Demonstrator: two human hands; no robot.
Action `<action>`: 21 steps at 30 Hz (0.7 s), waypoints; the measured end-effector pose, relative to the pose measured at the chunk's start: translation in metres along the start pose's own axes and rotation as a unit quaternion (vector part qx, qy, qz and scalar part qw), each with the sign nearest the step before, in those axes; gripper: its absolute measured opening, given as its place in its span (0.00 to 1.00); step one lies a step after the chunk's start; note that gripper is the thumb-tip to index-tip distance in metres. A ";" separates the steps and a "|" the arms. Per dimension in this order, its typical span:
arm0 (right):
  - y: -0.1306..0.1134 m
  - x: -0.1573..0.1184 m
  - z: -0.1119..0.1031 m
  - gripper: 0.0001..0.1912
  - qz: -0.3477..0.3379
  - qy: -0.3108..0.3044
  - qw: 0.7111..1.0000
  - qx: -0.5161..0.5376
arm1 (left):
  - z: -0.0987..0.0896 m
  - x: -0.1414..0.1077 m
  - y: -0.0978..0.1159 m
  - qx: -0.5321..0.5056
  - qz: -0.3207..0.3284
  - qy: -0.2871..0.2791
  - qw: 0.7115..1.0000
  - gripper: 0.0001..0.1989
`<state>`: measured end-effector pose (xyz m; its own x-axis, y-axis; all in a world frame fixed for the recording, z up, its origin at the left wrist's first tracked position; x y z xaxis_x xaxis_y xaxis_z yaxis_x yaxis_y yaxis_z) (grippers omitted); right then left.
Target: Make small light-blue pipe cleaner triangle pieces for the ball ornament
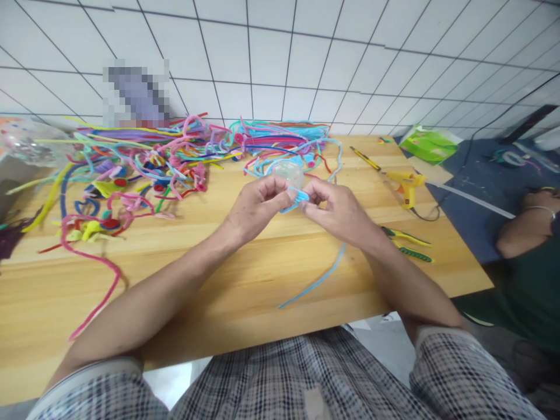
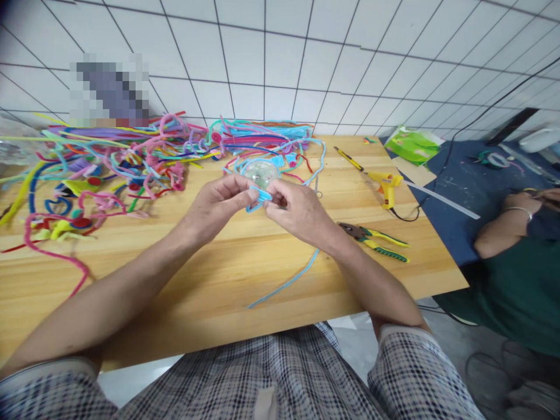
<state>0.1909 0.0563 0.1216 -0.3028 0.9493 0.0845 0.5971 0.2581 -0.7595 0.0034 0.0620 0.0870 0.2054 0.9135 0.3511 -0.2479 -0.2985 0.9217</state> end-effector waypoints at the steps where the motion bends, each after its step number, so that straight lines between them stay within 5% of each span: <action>1: 0.001 0.001 -0.003 0.04 -0.007 0.012 1.000 -0.016 | -0.001 0.001 -0.001 0.003 -0.002 -0.004 1.000 0.21; 7: -0.002 -0.004 -0.020 0.06 -0.086 0.136 0.984 -0.069 | 0.000 -0.002 -0.012 -0.029 -0.027 0.040 0.998 0.23; 10: -0.006 -0.012 -0.030 0.08 -0.069 0.215 0.973 -0.054 | 0.001 -0.006 -0.015 -0.060 -0.046 0.080 0.994 0.24; 16: 0.003 -0.005 -0.017 0.11 0.016 0.061 0.998 0.013 | 0.007 -0.016 -0.021 -0.127 -0.084 0.114 0.982 0.24; 21: 0.017 0.009 -0.003 0.14 0.043 0.042 0.982 0.179 | 0.012 -0.020 -0.028 -0.146 -0.104 0.121 0.976 0.27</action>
<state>0.2004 0.0695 0.1117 -0.1914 0.9802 0.0507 0.3140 0.1100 -0.9430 0.0178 0.0484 0.0562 0.0583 0.9951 0.0795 -0.4912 -0.0407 0.8701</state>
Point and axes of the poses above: each hand's wrist, its own x-axis towards the middle knuckle, its own z-axis out of the palm, y = z × x, the point moved 4 cm from there along x, towards the middle knuckle, and after that the axes turned 9 degrees about z, right-handed, at the moved point
